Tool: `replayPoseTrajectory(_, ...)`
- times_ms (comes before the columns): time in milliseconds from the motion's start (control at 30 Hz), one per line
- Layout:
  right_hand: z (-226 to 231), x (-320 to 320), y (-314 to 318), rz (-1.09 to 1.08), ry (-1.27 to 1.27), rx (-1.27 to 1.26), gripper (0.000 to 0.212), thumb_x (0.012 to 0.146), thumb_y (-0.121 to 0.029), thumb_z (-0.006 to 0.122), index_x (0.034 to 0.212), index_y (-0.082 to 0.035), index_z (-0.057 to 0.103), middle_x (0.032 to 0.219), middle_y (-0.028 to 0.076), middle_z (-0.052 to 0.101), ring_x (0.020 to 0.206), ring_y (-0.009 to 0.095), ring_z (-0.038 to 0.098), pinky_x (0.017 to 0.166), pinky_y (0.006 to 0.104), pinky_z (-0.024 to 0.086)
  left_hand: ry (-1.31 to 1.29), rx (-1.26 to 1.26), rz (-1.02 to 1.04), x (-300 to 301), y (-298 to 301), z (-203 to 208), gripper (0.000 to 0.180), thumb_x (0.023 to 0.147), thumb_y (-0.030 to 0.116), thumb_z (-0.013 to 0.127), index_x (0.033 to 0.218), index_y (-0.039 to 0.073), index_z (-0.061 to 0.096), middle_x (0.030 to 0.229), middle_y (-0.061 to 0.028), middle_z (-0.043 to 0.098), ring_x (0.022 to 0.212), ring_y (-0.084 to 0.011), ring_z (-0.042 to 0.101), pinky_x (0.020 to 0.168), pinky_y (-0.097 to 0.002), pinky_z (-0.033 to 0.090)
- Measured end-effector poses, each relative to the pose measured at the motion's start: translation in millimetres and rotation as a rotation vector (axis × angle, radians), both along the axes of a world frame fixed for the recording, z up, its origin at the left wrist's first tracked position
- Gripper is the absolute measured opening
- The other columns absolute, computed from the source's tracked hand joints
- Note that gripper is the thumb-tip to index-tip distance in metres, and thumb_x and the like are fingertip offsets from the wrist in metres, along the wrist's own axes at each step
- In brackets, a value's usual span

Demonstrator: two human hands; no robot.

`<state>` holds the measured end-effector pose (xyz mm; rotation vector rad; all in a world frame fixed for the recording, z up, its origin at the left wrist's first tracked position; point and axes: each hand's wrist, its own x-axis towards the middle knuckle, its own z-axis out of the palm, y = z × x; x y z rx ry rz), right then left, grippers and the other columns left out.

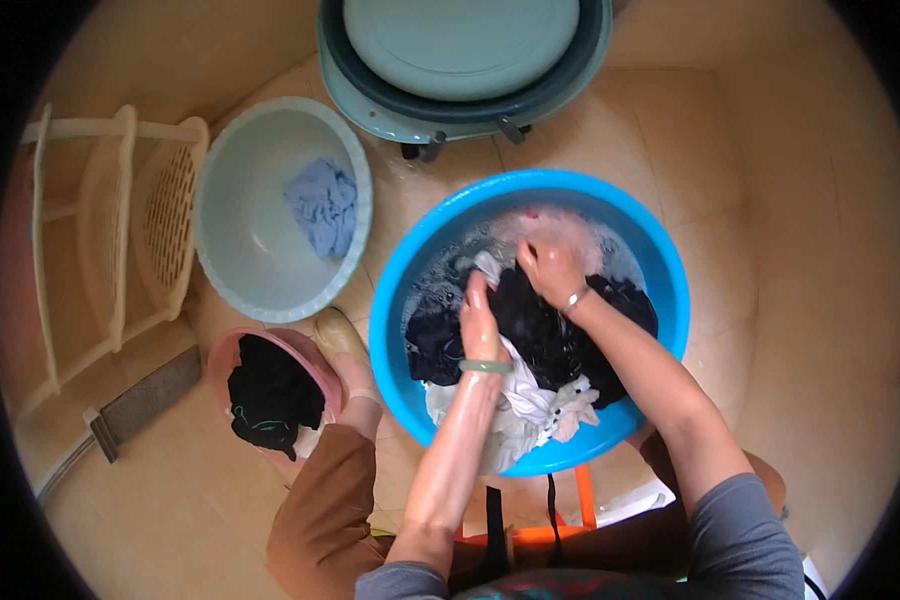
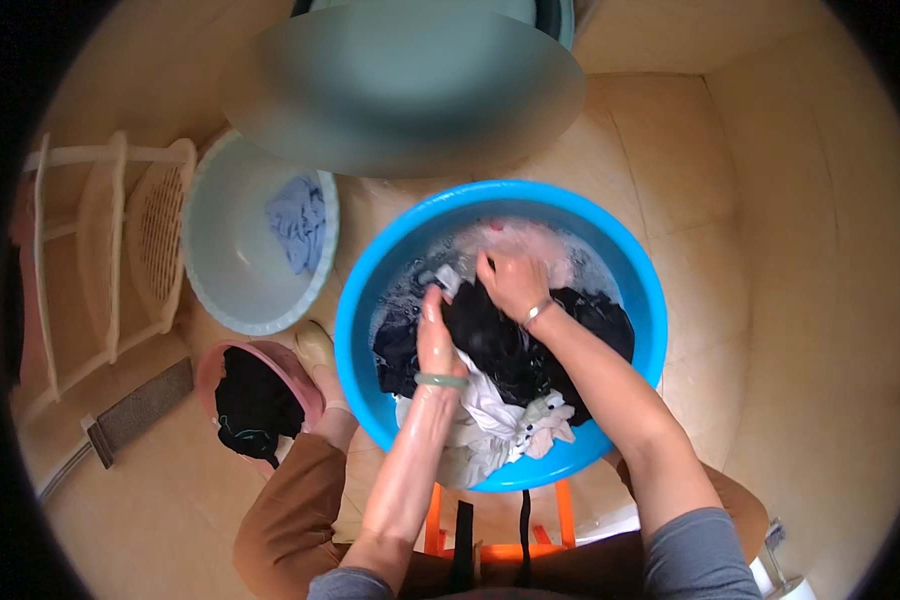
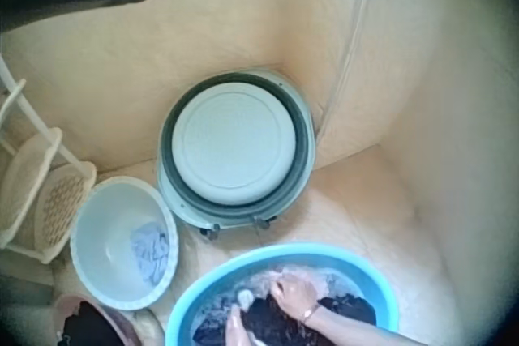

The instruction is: The person is hand-washing clothes in a blue basin filled with soapy water. They repeatedly submerge, scrub, and wring out various garments, including dark and light-colored items, before placing them into a pink basin.

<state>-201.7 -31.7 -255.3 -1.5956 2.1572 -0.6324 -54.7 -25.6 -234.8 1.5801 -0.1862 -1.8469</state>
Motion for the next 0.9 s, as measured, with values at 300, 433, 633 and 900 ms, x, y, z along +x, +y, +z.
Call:
replayPoseTrajectory(300, -39, 2, -5, 0.469, 0.225, 0.459, 0.037, 0.086, -0.032, 0.062, 0.116, -0.012, 0.056, 0.101, 0.016, 0.060, 0.090, 0.032, 0.064, 0.072, 0.0438, 0.055, 0.108, -0.083, 0.034, 39, -15, -96, 0.036, 0.098, 0.017, 0.055, 0.131, 0.006, 0.049, 0.125, -0.0079, 0.058, 0.110, -0.0237, 0.057, 0.097, -0.0391, 0.047)
replayPoseTrajectory(433, -57, 0, -23, 0.109, 0.064, 0.652, 0.023, 0.088, -0.028, 0.059, 0.094, -0.007, 0.064, 0.093, 0.016, 0.065, 0.089, 0.033, 0.066, 0.075, 0.0439, 0.054, 0.130, 0.026, 0.038, 19, -28, -93, 0.035, 0.098, 0.019, 0.055, 0.130, 0.007, 0.051, 0.124, -0.0083, 0.059, 0.111, -0.0248, 0.058, 0.097, -0.0406, 0.048)
replayPoseTrajectory(633, 49, 39, 19, 0.398, -0.043, -0.210, 0.021, 0.082, -0.031, 0.065, 0.076, -0.011, 0.060, 0.085, 0.007, 0.054, 0.083, 0.025, 0.057, 0.065, 0.0369, 0.050, 0.469, 0.003, -0.135, 18, -38, -34, 0.036, 0.095, 0.030, 0.060, 0.124, 0.008, 0.058, 0.121, -0.0074, 0.063, 0.110, -0.0198, 0.059, 0.096, -0.0362, 0.047)
replayPoseTrajectory(900, 148, 74, 62, 0.513, -0.132, -0.306, 0.026, 0.075, -0.038, 0.071, 0.074, -0.015, 0.057, 0.081, 0.001, 0.049, 0.075, 0.019, 0.049, 0.060, 0.0287, 0.044, 0.901, 0.164, -0.188, 8, -6, 42, 0.043, 0.096, 0.044, 0.054, 0.117, 0.007, 0.060, 0.107, -0.0051, 0.066, 0.092, -0.0164, 0.064, 0.083, -0.0317, 0.052)
